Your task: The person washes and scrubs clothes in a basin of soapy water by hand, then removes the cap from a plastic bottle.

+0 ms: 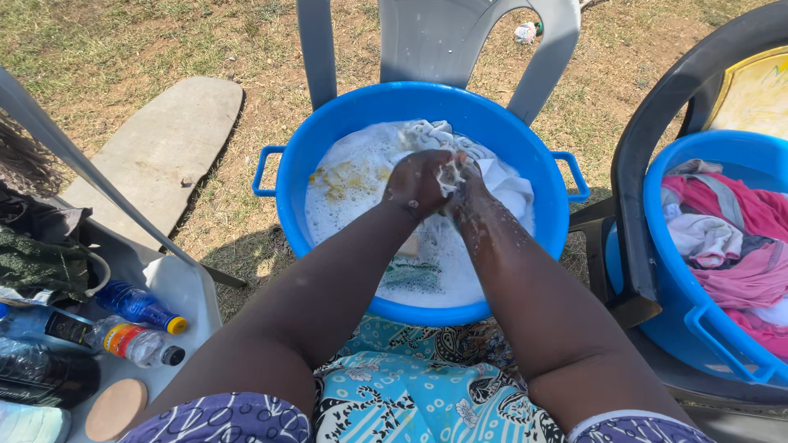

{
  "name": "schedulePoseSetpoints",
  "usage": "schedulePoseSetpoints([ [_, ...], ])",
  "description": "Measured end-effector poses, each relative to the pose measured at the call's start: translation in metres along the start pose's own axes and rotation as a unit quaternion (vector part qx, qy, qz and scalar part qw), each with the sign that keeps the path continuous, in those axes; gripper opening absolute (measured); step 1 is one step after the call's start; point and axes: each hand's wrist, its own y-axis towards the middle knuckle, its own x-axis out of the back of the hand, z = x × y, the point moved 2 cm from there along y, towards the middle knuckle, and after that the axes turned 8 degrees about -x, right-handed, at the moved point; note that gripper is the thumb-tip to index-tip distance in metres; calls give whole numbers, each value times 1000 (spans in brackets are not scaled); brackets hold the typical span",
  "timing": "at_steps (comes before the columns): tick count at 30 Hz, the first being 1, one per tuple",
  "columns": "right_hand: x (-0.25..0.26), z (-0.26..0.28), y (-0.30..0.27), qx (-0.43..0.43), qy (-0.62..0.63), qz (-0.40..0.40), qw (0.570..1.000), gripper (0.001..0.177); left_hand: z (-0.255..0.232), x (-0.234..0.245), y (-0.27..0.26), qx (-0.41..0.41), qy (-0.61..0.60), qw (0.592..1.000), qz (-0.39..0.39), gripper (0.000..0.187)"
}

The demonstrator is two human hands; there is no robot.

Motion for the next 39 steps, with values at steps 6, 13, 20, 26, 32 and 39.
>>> schedulePoseSetpoints([
  [6, 16, -5, 21, 8, -4, -32, 999, 16, -8, -9, -1, -49, 64, 993, 86, 31],
  [13, 50, 27, 21, 131, 203, 10, 970, 25, 32, -5, -4, 58, 53, 996, -39, 34],
  [20, 33, 48, -10, 134, -124, -357, 916, 29, 175, -20, -33, 170, 272, 937, 141, 27],
  [26, 15, 24, 1, 75, -474, -249, 841, 40, 135, -21, -7, 333, -248, 909, 20, 39],
  [32, -25, 18, -20, -5, -174, -74, 982, 49, 106, -14, 0, 256, -563, 784, 58, 39],
  [39, 3, 45, -19, 142, -12, -140, 980, 41, 92, 8, -1, 266, -327, 900, 109, 28],
])
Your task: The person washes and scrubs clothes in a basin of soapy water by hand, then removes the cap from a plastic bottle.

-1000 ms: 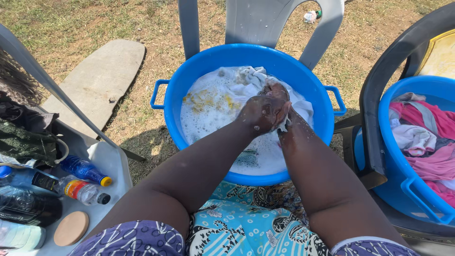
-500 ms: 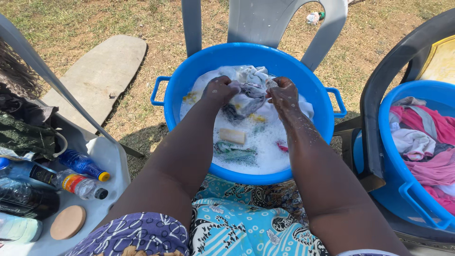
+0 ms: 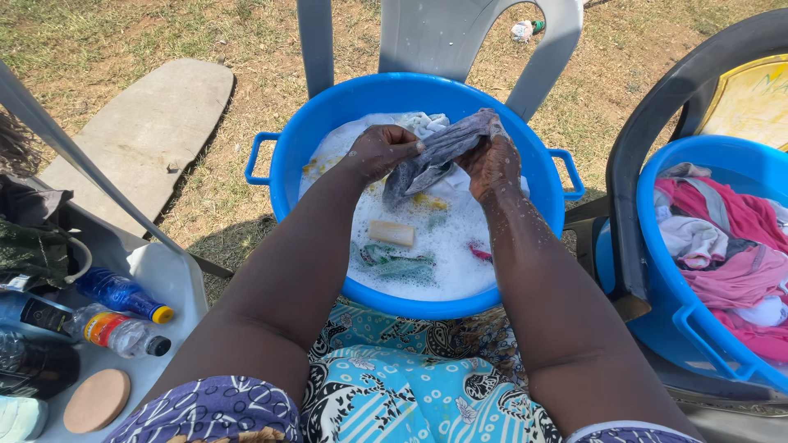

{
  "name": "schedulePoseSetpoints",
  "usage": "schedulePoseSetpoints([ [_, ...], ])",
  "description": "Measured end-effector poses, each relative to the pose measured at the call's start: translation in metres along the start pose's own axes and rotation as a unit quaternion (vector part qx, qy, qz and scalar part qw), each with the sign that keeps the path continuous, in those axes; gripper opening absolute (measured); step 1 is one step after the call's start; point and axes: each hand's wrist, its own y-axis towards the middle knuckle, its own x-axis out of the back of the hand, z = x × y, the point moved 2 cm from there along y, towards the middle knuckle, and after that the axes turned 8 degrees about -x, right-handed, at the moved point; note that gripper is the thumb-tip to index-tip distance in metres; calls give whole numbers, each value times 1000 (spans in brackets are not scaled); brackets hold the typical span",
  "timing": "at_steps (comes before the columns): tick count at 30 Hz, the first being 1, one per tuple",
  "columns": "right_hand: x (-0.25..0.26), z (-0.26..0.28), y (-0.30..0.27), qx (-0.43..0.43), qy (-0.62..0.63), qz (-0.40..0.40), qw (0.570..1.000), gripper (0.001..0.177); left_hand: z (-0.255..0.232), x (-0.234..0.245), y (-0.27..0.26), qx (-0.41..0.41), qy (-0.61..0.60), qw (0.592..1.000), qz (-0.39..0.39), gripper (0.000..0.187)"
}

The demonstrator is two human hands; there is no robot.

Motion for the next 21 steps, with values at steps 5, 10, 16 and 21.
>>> schedulePoseSetpoints([
  [5, 15, -7, 7, 8, -52, -112, 992, 37, 17, 13, 12, -161, -3, 977, -139, 20],
  [10, 13, -5, 4, -7, -39, -166, 985, 36, 25, 12, 22, -199, -192, 946, -169, 20],
  [16, 25, -2, 11, 2, 83, -128, 988, 42, -25, 17, -14, -81, 40, 971, -223, 24],
  [21, 74, -6, 54, 30, 223, -56, 973, 36, 5, 9, -7, 98, 350, 926, 100, 32],
])
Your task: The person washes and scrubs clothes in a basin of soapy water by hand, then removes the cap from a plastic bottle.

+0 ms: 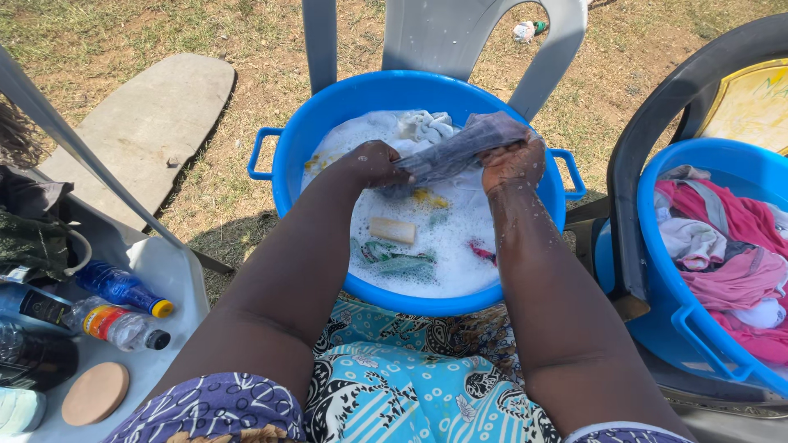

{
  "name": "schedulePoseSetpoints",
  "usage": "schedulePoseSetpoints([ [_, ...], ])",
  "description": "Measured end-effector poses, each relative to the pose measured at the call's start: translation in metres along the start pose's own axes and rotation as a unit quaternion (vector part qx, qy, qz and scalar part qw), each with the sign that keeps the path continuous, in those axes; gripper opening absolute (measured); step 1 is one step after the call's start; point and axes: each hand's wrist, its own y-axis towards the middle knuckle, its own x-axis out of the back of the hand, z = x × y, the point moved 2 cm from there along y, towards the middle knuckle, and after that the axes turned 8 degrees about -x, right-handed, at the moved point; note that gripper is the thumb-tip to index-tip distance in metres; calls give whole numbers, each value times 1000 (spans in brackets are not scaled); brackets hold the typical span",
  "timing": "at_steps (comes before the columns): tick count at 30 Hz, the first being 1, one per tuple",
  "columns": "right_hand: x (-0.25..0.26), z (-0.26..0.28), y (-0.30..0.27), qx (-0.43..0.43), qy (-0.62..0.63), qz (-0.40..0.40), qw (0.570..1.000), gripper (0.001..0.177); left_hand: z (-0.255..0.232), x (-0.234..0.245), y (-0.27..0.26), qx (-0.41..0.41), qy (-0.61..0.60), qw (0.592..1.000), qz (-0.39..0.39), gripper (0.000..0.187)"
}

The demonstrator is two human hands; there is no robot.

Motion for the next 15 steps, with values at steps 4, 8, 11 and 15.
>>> schedulePoseSetpoints([
  [4, 18, 5, 12, -38, 109, 103, 988, 19, 14, 8, 26, -156, -464, 863, -124, 36],
  [8, -34, -34, -39, -97, 81, 7, 992, 29, -37, -8, 16, -178, -665, 702, -182, 42],
  [11, -67, -45, -60, -153, -95, -85, 980, 40, -124, -63, -36, -395, -223, 847, -277, 46],
  [15, -56, -44, -68, -138, -104, 106, 979, 40, -145, -57, -58, -498, -48, 816, -290, 33],
])
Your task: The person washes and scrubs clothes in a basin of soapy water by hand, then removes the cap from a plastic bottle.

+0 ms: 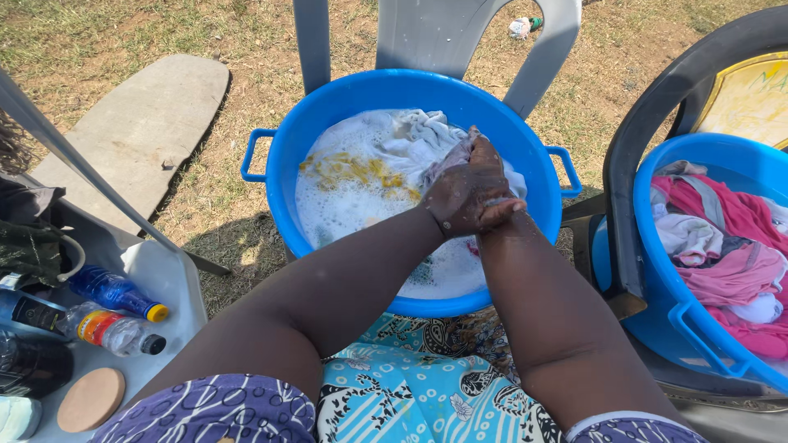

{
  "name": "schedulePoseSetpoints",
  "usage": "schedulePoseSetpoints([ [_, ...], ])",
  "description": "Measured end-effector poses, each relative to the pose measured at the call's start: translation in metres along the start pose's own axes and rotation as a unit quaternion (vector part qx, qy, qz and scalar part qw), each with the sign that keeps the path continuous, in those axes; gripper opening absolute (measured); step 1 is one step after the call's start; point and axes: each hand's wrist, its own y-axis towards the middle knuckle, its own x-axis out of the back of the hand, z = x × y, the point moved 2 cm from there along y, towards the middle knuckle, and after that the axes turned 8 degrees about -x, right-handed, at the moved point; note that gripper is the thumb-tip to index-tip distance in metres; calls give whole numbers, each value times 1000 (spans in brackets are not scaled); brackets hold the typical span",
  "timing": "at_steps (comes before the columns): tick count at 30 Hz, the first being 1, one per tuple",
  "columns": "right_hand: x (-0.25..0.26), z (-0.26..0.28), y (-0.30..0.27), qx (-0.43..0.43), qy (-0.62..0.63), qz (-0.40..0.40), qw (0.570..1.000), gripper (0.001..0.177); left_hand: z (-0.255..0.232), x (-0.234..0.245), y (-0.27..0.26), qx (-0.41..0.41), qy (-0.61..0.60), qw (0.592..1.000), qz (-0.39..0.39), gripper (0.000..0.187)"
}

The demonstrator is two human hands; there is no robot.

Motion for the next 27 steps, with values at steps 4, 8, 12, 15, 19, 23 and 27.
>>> schedulePoseSetpoints([
  [4, 3, 2, 16, -96, 278, 26, 955, 31, 62, 41, 16, 208, 188, 944, 176, 28],
  [8, 6, 2, 11, -55, 174, 19, 983, 31, 38, 8, 14, 238, 117, 947, 180, 38],
  [12, -1, 12, 1, -49, 127, -30, 990, 33, 30, -16, 9, 90, 14, 987, 133, 40],
  [15, -7, 20, -3, -78, 136, -51, 986, 34, 90, 17, -4, 158, 191, 969, -8, 38],
  [19, 18, 30, 10, 21, 131, -67, 989, 35, 180, 58, -66, 542, 191, 817, -53, 63],
  [23, 64, 21, 28, -43, -167, -290, 941, 47, 210, 47, -116, 616, 178, 755, 137, 74],
  [27, 51, 21, 28, -84, -225, -229, 943, 64, 204, 22, -113, 568, 198, 778, 184, 58],
])
